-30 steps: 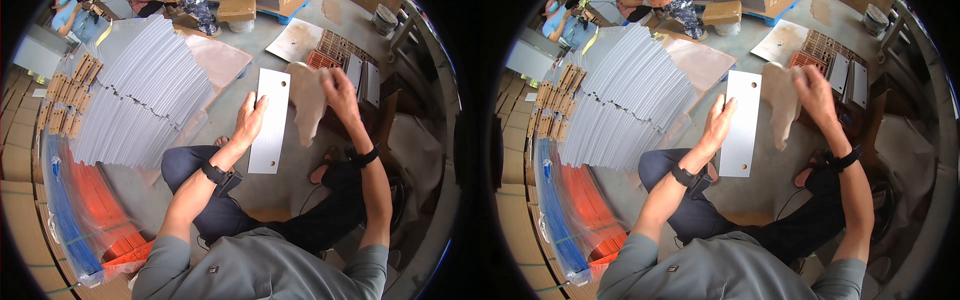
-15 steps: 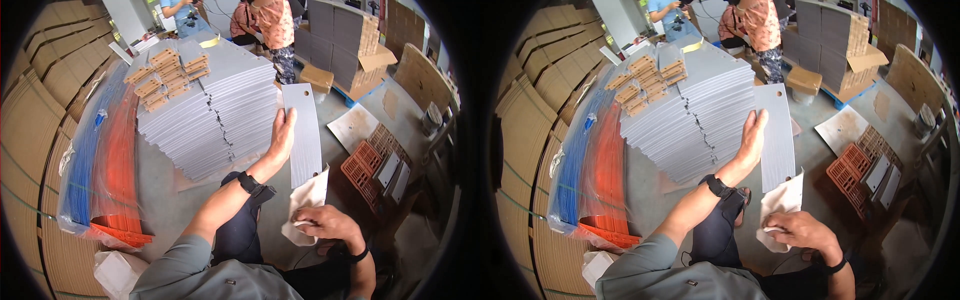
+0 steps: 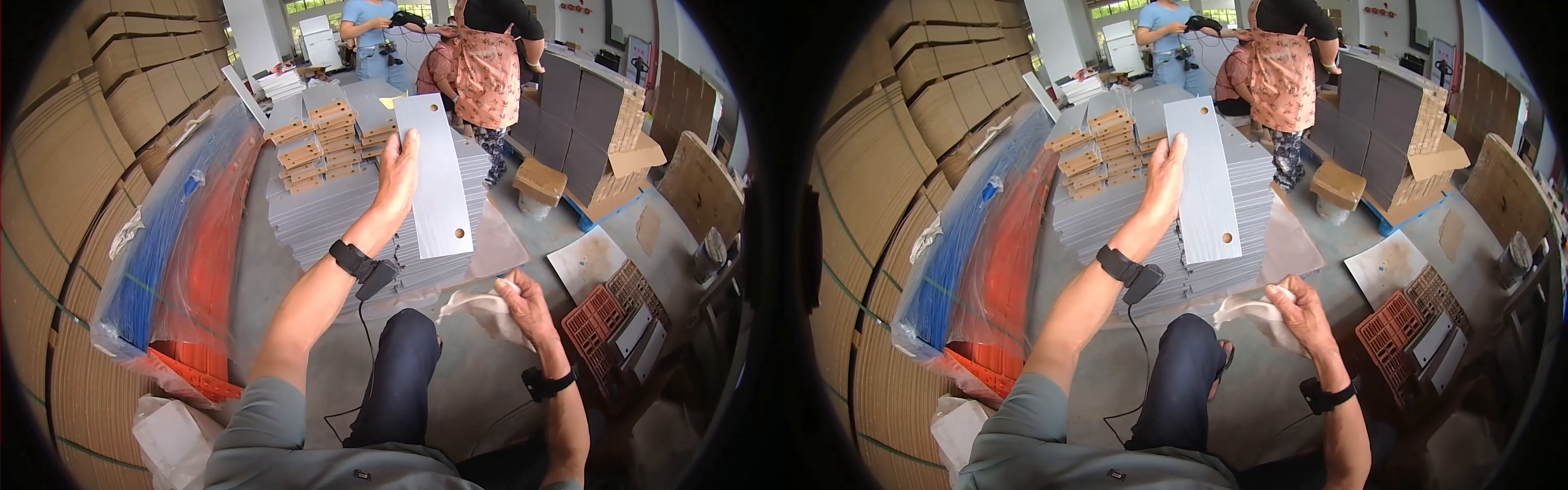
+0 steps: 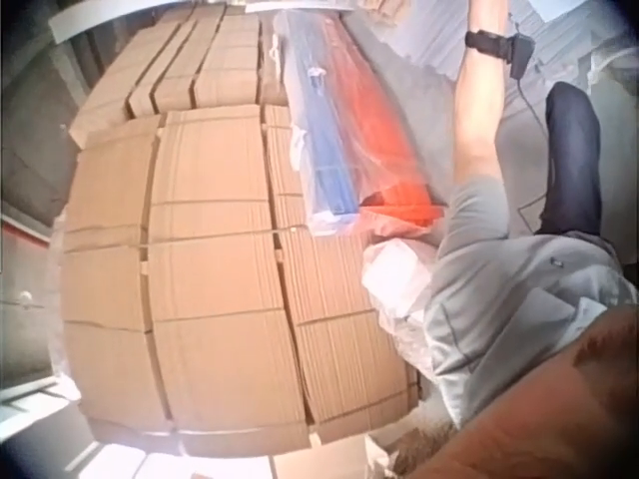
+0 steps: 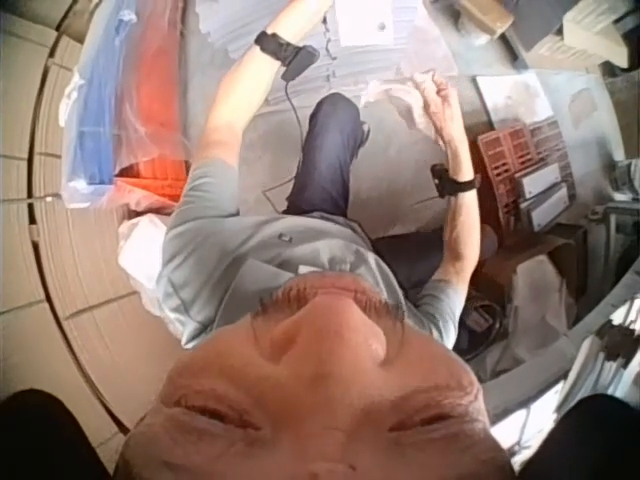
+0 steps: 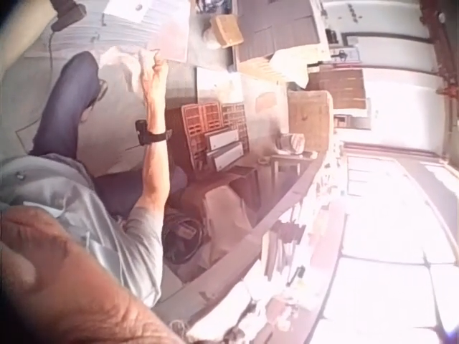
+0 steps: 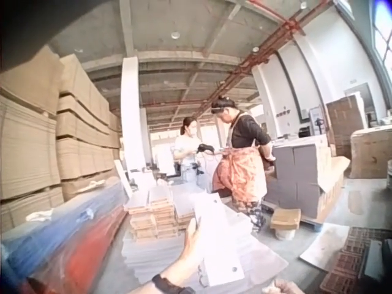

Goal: Sanding the edges of white furniture panels and wiping them clean with a cloth in a factory workshop.

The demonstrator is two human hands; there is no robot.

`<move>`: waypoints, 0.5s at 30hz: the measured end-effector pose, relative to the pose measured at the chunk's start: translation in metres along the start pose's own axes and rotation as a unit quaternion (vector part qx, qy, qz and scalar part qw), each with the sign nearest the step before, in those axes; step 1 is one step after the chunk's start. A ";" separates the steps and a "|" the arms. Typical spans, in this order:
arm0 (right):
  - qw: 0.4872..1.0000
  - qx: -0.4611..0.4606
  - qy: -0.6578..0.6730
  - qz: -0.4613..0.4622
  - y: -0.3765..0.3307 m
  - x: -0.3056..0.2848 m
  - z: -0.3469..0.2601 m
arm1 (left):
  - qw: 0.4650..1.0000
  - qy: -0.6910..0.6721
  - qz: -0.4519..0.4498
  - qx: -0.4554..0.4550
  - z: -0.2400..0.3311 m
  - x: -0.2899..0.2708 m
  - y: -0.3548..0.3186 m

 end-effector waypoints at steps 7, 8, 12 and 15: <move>0.987 -0.031 0.149 0.049 0.021 0.104 -0.036 | 0.994 -0.065 0.014 -0.092 -0.030 0.006 0.008; 0.981 0.018 0.167 0.092 0.031 0.106 -0.031 | 0.993 -0.067 0.014 -0.092 -0.030 0.009 0.014; 0.982 -0.004 0.171 0.082 0.064 0.120 -0.078 | 0.997 0.014 0.040 -0.066 -0.001 -0.008 0.040; 0.967 0.005 0.245 0.062 0.095 0.131 -0.118 | 0.995 0.057 0.047 -0.062 0.030 -0.025 0.009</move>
Point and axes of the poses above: each hand's wrist, its own y-axis towards the middle knuckle, its own x-axis out of the palm, z = x × y, the point moved 6 cm from there along y, towards the middle knuckle, and after that the axes turned 14 degrees about z, right-handed, at the moved point
